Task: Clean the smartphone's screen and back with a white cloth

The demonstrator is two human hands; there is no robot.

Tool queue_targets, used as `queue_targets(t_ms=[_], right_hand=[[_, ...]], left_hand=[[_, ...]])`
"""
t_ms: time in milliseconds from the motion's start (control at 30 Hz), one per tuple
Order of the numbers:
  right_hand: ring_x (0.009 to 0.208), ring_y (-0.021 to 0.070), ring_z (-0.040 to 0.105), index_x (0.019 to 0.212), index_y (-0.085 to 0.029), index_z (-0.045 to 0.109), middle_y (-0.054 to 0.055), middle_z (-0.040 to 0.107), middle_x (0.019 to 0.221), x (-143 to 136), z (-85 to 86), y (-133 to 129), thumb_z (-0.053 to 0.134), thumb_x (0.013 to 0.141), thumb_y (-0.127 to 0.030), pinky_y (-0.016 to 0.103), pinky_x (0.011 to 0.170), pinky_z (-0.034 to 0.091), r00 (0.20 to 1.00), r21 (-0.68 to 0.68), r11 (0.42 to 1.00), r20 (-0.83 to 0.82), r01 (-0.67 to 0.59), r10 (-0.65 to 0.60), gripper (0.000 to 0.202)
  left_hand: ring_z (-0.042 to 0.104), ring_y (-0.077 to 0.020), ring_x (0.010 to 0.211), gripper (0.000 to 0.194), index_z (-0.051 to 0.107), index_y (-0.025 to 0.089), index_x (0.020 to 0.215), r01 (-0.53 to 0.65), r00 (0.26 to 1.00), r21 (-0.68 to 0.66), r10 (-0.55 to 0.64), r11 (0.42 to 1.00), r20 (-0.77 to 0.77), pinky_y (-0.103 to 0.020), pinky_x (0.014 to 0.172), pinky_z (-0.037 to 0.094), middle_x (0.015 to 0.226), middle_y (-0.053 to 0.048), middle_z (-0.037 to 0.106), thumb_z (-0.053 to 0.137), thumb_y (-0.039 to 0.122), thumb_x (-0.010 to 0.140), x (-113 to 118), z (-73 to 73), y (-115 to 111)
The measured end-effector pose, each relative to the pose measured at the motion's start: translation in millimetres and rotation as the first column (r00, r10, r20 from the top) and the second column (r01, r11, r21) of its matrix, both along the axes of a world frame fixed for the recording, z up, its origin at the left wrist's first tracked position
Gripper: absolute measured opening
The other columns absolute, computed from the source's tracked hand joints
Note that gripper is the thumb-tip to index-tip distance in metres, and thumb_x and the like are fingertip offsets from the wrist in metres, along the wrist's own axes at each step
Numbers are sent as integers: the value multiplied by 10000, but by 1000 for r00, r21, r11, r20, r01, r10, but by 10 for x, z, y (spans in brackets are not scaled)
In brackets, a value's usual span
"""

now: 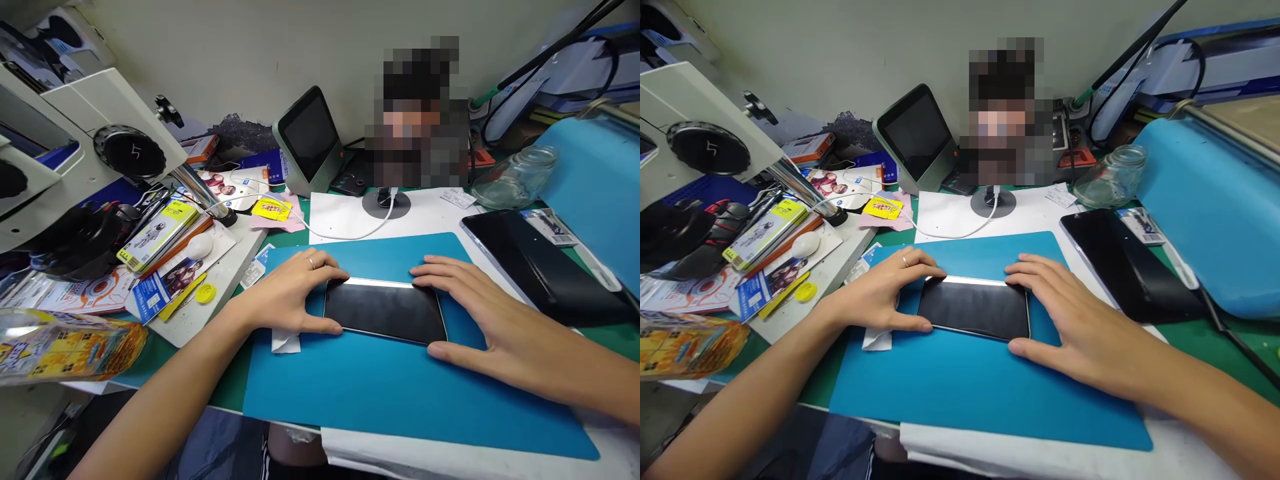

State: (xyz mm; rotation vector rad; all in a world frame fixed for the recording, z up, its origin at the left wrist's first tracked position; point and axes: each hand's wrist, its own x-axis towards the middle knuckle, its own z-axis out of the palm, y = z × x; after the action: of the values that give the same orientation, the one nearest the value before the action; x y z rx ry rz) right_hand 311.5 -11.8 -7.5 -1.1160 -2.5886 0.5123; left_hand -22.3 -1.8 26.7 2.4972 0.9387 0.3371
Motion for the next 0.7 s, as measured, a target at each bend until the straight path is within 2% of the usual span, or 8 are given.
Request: queue_targets(t_ms=[267,367,433,500,567,633,700], right_hand=[[1355,440,439,1397,-302,492,106,527,1449,-55,48,54,722,762,-593,631,1095,414,997,-4,999,-60,-53,52,735],[1340,436,452,1410,-325,486,96,522,1446,-50,59,89,707,769,-607,629,1093,417,996,-12,999,-81,-33,32,734],[1330,423,461,1408,-342,479,90,522,1436,-46,80,109,660,811,-609,622,1083,432,996,-14,1000,-91,-14,13,679],[1324,415,460,1393,-361,486,79,532,1421,-49,110,121,598,853,-611,586,999,516,993,-29,999,-115,26,-29,605],[1311,420,462,1372,-384,506,66,548,1404,-58,142,126,550,873,-622,510,796,611,986,-53,995,-144,83,-90,555],[1281,431,475,1352,-397,526,61,560,1388,-71,172,128,527,872,-638,448,606,609,977,-65,990,-160,128,-137,536],[1240,434,499,1333,-389,546,69,574,1361,-84,198,126,523,865,-650,437,562,587,975,-57,989,-170,136,-143,536]], left_hand=[[532,-314,1163,687,543,206,1361,35,999,55,-33,998,-25,-439,1007,437,1244,-119,570,760,550,807,-40,-22,1],[519,-301,1207,624,519,198,1380,7,999,83,-4,997,-47,-422,1027,426,1294,-125,557,655,566,894,-68,71,-23],[509,-286,1233,490,514,186,1372,-56,994,136,68,989,-80,-411,1038,413,1324,-129,543,548,482,983,-99,193,-96],[529,-280,1203,366,546,181,1312,-136,978,204,165,969,-128,-411,1016,420,1283,-121,564,486,395,1020,-144,325,-239],[570,-271,1116,262,592,192,1201,-210,955,241,252,947,-157,-401,957,444,1183,-93,603,479,348,1024,-199,411,-439],[592,-250,1042,192,612,205,1101,-286,935,224,323,932,-149,-382,909,459,1093,-62,622,465,306,1029,-253,410,-659],[596,-247,1032,181,613,211,1094,-357,911,193,387,914,-144,-381,900,465,1077,-57,623,460,281,1030,-291,320,-848]])
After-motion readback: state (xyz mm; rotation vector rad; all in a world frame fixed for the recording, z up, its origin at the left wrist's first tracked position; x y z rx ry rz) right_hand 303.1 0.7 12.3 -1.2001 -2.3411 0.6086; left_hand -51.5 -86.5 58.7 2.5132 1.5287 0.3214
